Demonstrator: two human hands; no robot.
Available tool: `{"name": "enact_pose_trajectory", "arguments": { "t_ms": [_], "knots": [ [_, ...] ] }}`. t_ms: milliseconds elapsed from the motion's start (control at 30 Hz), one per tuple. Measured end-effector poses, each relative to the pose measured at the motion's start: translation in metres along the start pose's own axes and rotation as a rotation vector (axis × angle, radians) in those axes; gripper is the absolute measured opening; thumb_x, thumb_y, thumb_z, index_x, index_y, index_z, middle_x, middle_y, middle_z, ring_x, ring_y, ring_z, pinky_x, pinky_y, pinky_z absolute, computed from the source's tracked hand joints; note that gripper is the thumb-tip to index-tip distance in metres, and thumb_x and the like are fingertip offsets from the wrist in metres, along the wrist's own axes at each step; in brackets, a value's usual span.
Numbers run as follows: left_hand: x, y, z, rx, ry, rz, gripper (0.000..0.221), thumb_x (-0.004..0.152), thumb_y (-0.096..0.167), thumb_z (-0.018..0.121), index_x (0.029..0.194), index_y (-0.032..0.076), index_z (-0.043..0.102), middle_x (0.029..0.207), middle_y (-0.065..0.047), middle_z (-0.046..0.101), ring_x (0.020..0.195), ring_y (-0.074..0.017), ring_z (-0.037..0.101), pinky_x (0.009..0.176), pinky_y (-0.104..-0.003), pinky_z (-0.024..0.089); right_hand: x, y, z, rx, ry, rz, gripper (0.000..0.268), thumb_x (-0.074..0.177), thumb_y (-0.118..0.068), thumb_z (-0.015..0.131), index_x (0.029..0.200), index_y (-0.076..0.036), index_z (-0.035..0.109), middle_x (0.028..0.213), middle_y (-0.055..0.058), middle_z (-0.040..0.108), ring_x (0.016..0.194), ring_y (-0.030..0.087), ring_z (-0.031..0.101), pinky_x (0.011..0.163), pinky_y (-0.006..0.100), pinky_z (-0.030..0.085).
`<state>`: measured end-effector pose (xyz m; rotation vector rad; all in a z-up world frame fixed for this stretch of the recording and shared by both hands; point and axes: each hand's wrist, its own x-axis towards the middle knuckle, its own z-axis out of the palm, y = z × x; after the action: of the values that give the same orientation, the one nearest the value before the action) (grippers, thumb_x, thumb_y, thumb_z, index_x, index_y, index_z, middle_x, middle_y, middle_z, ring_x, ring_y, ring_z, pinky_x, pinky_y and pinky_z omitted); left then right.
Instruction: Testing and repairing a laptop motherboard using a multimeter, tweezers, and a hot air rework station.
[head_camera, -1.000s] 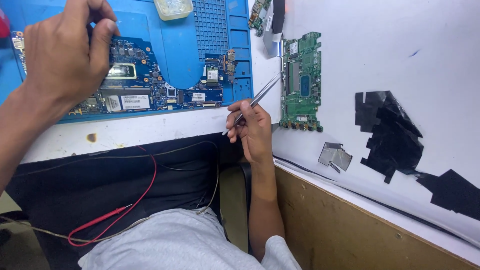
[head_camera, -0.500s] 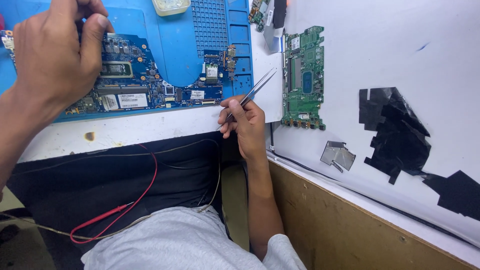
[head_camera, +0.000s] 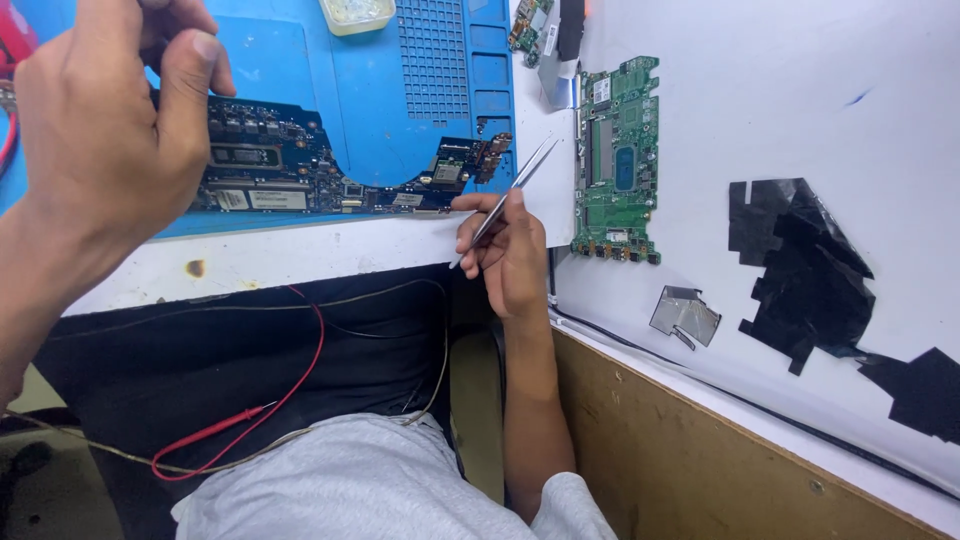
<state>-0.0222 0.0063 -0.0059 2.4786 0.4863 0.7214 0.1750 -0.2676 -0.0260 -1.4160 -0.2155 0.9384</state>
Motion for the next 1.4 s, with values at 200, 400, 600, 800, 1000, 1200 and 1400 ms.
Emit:
{"name": "enact_pose_trajectory", "arguments": {
  "t_ms": [200,400,600,800,1000,1200,1400],
  "knots": [
    [0.016,0.008,-0.015,-0.178,-0.077,-0.013,0.011,0.130,-0.007,0.048,0.136,-0.013,0.054,0.109,-0.018,0.071,0.084,-0.0307,0.063,0.067,-0.043,0.044,0.006,0.000,0.000,0.031,0.149,0.042,0.062,0.103,-0.056,0.044,0.088,-0.001,0.068,0.056,0.008,0.059,0.040,0.012,0.047,0.033,0.022,0.035],
    [0.018,0.028,-0.029,-0.244,-0.104,-0.062,0.003,0.124,-0.006,0.050,0.124,-0.009,0.050,0.106,-0.015,0.072,0.052,-0.0209,0.042,0.053,-0.036,0.032,0.014,-0.008,-0.004,0.081,0.134,0.187,0.075,0.098,-0.067,0.041,0.076,-0.002,0.071,0.053,0.008,0.059,0.042,0.013,0.051,0.035,0.020,0.036],
    [-0.034,0.041,-0.019,-0.107,0.092,0.137,0.001,0.119,-0.001,0.053,0.120,-0.002,0.054,0.100,-0.009,0.074,0.064,-0.0248,0.057,0.064,-0.041,0.040,0.011,-0.009,-0.005,0.027,0.134,0.192,0.059,0.100,-0.053,0.055,0.077,-0.001,0.071,0.049,0.006,0.052,0.036,0.010,0.043,0.030,0.018,0.029],
    [-0.086,0.047,-0.002,-0.155,0.223,0.535,0.025,0.098,0.006,0.047,0.074,0.011,0.054,0.084,-0.010,0.077,0.074,-0.0301,0.072,0.067,-0.041,0.055,0.011,0.001,-0.018,0.213,0.114,0.161,0.025,0.091,-0.034,0.075,0.099,-0.011,0.068,0.081,-0.001,0.069,0.063,0.009,0.064,0.046,0.020,0.047],
    [-0.138,0.040,0.048,-0.255,0.413,0.366,0.015,0.102,0.018,0.060,0.088,0.016,0.062,0.085,-0.006,0.077,0.078,-0.0307,0.072,0.075,-0.048,0.058,0.005,-0.007,0.005,0.121,0.140,0.108,0.031,0.090,-0.025,0.079,0.079,0.000,0.065,0.052,0.009,0.055,0.036,0.009,0.047,0.032,0.019,0.043],
    [-0.166,0.047,0.021,-0.584,0.408,-0.031,0.004,0.107,0.009,0.045,0.104,0.009,0.044,0.088,-0.012,0.057,0.087,-0.0242,0.059,0.086,-0.042,0.064,0.008,0.000,-0.003,-0.041,0.204,0.137,0.023,0.085,-0.028,0.078,0.082,-0.011,0.064,0.068,-0.003,0.060,0.050,0.008,0.056,0.035,0.021,0.040],
    [-0.166,0.035,-0.007,-0.414,0.474,-0.151,0.010,0.112,0.003,0.042,0.108,0.002,0.033,0.079,-0.018,0.053,0.080,-0.0338,0.060,0.085,-0.046,0.057,0.007,0.000,-0.005,-0.051,0.210,0.150,0.024,0.083,-0.030,0.079,0.091,-0.012,0.066,0.079,0.000,0.066,0.058,0.011,0.062,0.036,0.018,0.041]
  ]
}}
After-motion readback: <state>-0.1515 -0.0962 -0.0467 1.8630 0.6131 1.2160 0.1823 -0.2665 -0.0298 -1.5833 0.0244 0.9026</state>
